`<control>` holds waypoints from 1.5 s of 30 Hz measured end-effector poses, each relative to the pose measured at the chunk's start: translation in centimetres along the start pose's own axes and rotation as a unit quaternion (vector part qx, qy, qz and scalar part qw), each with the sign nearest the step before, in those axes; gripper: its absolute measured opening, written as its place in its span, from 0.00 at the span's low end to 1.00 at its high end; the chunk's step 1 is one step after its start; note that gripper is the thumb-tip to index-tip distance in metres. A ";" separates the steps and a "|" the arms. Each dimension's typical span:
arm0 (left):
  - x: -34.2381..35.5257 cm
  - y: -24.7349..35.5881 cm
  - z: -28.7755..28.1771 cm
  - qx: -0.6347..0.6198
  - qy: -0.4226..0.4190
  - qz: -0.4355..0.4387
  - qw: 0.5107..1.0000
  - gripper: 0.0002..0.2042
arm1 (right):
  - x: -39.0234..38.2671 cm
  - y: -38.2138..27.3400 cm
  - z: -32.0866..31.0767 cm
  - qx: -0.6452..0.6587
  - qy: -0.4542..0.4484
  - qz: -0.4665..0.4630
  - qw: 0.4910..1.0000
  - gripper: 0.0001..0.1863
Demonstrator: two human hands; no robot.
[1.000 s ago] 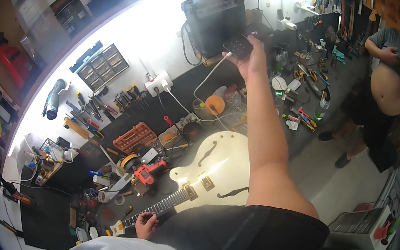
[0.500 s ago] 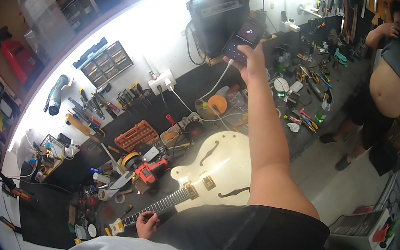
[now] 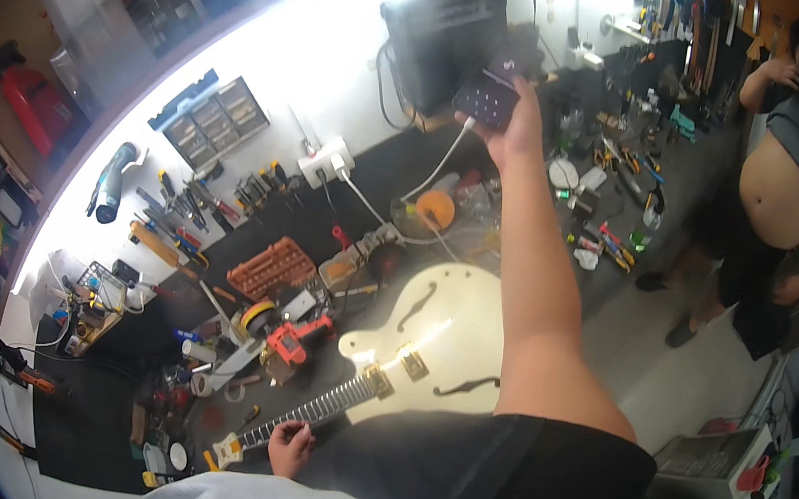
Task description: The person works on a white electric guitar in a workshop, handling small parts and tools. They retrieve items from a shelf and a container, manipulate a small white component, and eventually hang the guitar on a wall rack.
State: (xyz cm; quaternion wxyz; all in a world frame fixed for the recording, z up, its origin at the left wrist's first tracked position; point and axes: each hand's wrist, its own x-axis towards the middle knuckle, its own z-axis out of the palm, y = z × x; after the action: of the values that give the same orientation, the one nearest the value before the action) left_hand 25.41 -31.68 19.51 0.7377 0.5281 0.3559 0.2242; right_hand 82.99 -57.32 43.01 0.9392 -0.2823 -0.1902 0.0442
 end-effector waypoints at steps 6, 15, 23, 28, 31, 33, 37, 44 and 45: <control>0.6 0.0 0.1 0.006 -0.002 0.004 1.000 0.11 | 1.8 -1.1 1.6 0.114 0.029 0.060 0.991 0.34; 0.6 0.9 0.9 0.003 -0.010 0.024 1.000 0.10 | 9.8 -0.1 6.9 0.116 0.047 0.093 0.988 0.35; -0.5 0.9 0.5 0.005 0.045 0.012 0.999 0.11 | 19.6 1.9 13.2 0.070 0.173 0.100 0.977 0.22; -0.8 -0.6 -1.2 0.004 0.083 0.033 0.996 0.11 | 26.1 2.0 14.8 -0.044 0.072 0.044 0.995 0.16; 0.9 -3.1 -4.1 0.010 0.082 0.011 0.997 0.12 | 28.5 2.4 14.4 -0.159 0.061 0.018 0.985 0.15; 1.9 -4.8 -5.5 0.003 0.079 0.006 0.997 0.12 | 29.0 3.0 14.4 -0.203 0.075 0.004 0.976 0.15; 2.3 -6.9 -7.3 0.019 0.099 0.048 0.994 0.13 | 26.7 3.8 14.4 -0.297 0.117 -0.036 0.947 0.14; 1.4 -5.4 -5.8 0.083 0.107 0.013 0.991 0.13 | 25.2 0.9 12.8 -0.809 0.108 -0.138 0.562 0.31; 1.6 -5.6 -5.7 0.068 0.107 0.010 0.992 0.13 | 25.5 0.5 12.3 -0.808 0.108 -0.134 0.563 0.34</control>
State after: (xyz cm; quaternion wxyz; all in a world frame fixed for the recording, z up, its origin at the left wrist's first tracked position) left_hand 21.89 -28.88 12.75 0.6556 0.5532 0.4421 0.2621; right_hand 101.88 -45.75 60.63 0.3269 -0.8975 -0.0790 -0.2851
